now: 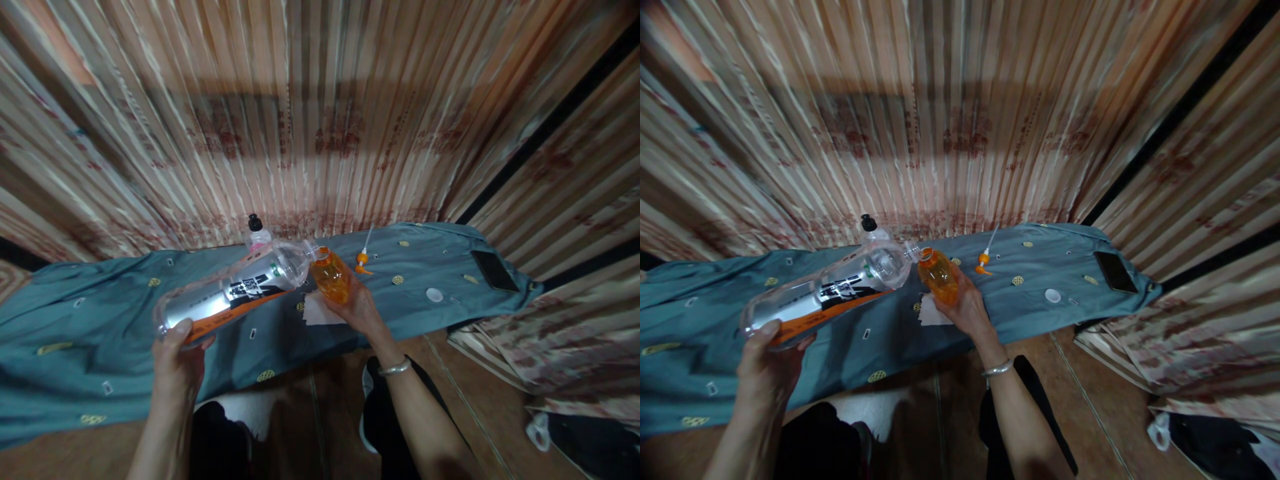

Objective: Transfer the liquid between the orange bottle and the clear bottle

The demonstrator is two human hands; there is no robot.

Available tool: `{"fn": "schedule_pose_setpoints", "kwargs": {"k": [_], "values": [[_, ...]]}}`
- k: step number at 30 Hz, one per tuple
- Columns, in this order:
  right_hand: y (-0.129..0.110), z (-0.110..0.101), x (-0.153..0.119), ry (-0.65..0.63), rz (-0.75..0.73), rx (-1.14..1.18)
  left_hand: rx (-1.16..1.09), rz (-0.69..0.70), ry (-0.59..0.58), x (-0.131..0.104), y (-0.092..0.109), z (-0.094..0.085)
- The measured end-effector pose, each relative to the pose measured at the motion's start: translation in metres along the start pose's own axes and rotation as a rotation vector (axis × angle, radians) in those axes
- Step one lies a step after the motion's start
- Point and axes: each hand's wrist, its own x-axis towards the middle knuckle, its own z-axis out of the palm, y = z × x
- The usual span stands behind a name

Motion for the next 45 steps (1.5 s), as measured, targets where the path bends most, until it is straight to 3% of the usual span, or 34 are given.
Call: {"fn": "schedule_pose_setpoints", "kwargs": {"k": [45], "values": [[0.0023, 0.0015, -0.0008, 0.024, -0.008, -0.026, -0.040, 0.084, -0.073, 0.0010, -0.0002, 0.0007]]}}
